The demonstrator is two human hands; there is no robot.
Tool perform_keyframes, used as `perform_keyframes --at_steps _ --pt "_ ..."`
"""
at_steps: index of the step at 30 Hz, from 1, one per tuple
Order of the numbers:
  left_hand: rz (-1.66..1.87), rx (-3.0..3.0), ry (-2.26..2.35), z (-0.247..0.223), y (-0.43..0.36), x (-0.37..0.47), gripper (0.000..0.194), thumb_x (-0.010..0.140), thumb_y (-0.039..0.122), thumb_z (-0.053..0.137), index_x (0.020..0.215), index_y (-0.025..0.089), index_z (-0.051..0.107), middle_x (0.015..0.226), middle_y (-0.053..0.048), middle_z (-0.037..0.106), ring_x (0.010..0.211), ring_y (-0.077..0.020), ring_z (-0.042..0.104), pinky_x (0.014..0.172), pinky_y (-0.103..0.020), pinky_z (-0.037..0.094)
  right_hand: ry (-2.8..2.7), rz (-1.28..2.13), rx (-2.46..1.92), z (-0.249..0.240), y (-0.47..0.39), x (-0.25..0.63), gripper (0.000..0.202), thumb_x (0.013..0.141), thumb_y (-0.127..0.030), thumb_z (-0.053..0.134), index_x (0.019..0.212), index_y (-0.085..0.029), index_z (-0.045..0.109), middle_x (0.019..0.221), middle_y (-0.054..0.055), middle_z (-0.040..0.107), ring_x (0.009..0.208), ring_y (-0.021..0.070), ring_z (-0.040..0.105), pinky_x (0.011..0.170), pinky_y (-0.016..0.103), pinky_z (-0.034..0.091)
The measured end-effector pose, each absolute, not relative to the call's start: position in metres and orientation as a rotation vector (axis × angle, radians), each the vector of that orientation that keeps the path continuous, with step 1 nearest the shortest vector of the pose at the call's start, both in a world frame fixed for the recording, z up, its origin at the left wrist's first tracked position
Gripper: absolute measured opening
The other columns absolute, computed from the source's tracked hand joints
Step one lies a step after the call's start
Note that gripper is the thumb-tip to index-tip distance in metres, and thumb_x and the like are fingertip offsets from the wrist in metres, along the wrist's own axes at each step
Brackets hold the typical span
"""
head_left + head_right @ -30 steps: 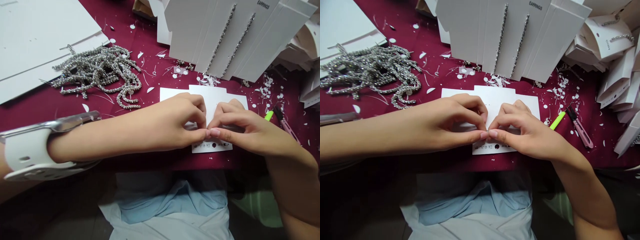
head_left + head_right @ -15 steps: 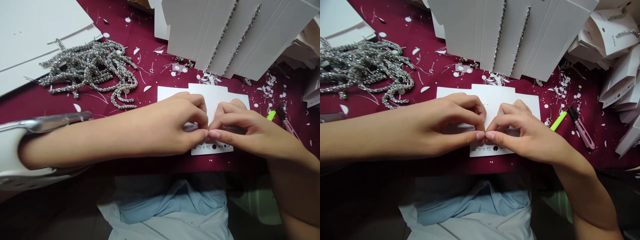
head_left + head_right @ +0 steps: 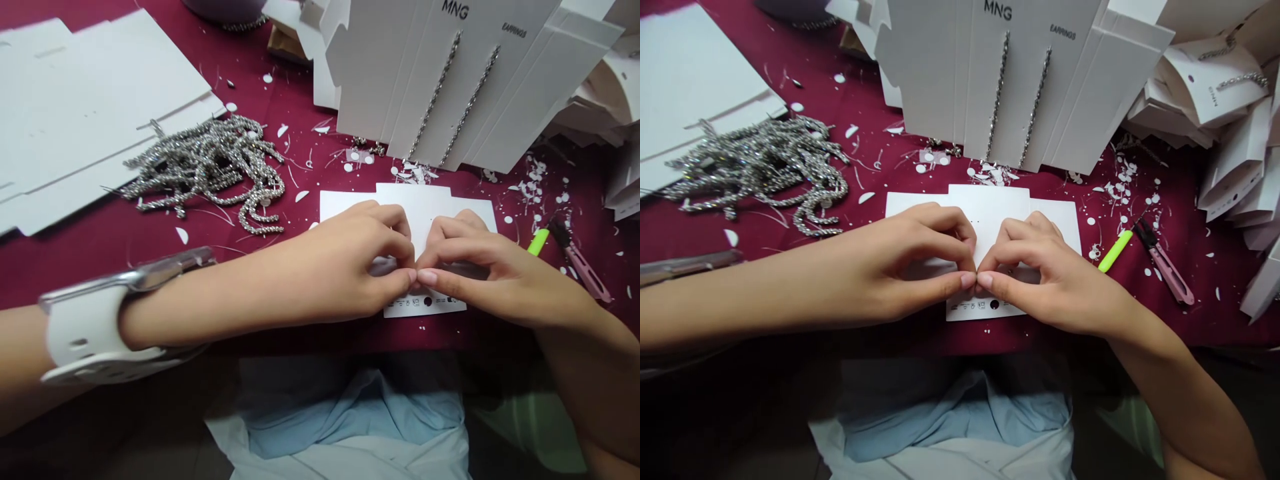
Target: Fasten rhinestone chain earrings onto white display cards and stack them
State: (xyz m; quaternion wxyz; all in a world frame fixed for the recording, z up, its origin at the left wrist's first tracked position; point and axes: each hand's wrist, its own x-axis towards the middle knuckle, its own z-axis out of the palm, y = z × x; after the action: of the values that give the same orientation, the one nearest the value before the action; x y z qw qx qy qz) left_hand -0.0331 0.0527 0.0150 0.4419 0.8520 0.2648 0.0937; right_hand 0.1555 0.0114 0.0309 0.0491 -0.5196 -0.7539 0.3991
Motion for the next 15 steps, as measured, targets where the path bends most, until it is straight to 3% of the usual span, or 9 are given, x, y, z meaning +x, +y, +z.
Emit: perform_keyframes --at_steps 15 --pt "0.150 2.114 0.672 0.0182 0.0512 -0.0331 0.017 0.083 0.022 0.053 0.079 0.012 0.067 0.093 -0.006 0.054 0.091 -0.0167 0.048 0.083 -0.029 0.039 -2.277 1.261 -1.604 0.0285 0.0095 0.1529 0.029 0.085 -0.044 0.045 0.076 -0.025 0.063 0.077 0.002 0.051 0.084 0.0185 0.040 0.083 0.036 0.033"
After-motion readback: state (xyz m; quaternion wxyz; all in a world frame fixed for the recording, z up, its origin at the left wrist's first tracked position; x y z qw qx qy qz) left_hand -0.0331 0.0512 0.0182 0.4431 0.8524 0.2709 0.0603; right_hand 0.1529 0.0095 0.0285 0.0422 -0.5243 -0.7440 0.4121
